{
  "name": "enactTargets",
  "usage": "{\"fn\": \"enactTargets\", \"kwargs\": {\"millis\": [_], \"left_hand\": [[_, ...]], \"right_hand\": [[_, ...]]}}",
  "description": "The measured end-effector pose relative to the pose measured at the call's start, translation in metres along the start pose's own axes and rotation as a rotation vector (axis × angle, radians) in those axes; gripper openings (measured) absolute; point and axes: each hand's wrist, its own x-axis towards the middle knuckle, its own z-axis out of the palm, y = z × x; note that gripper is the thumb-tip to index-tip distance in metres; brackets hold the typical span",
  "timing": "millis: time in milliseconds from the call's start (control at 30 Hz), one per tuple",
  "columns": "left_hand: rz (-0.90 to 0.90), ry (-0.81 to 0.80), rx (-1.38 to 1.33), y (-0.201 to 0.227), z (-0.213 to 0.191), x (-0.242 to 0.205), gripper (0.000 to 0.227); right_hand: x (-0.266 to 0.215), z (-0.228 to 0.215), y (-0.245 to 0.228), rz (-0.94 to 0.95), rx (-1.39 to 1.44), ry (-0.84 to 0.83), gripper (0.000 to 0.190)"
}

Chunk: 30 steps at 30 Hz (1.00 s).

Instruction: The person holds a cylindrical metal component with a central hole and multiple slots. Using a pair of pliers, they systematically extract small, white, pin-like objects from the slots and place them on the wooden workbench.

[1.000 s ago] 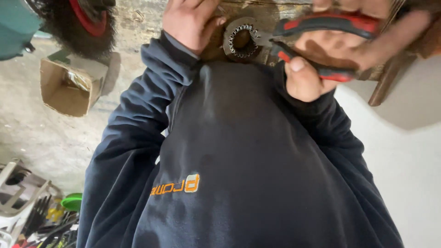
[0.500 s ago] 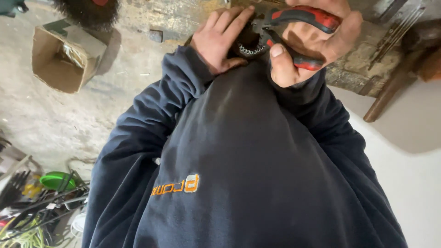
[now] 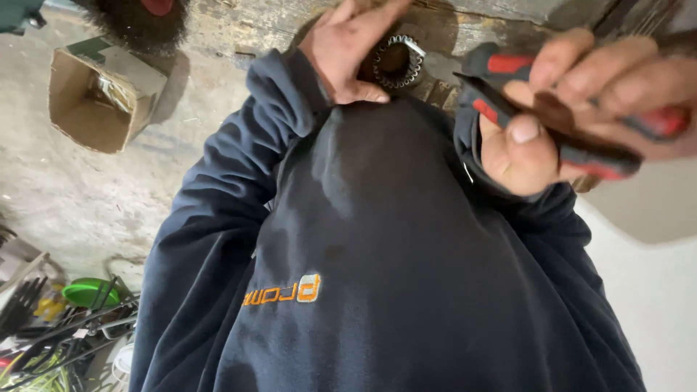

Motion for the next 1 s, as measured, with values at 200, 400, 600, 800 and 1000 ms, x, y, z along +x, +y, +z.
{"fn": "enactTargets", "kwargs": {"millis": [200, 400, 600, 800, 1000], "left_hand": [[0.010, 0.119, 0.022, 0.011, -0.010, 0.018, 0.033], [-0.253, 0.135, 0.232, -0.007, -0.005, -0.001, 0.025], [-0.185, 0.164, 0.154, 0.016, -0.009, 0.001, 0.039], [-0.199, 0.156, 0.058, 0.021, -0.001, -0.004, 0.041], [-0.220, 0.156, 0.052, 0.019, 0.003, -0.006, 0.042]], "right_hand": [[0.002, 0.008, 0.021, -0.046, -0.023, 0.007, 0.078], [-0.013, 0.013, 0.026, 0.075, -0.107, 0.077, 0.099], [-0.041, 0.019, 0.041, 0.176, -0.118, 0.088, 0.098], [-0.048, 0.019, 0.049, 0.076, -0.033, 0.039, 0.098], [-0.045, 0.022, 0.050, 0.076, -0.062, -0.019, 0.099]]}}
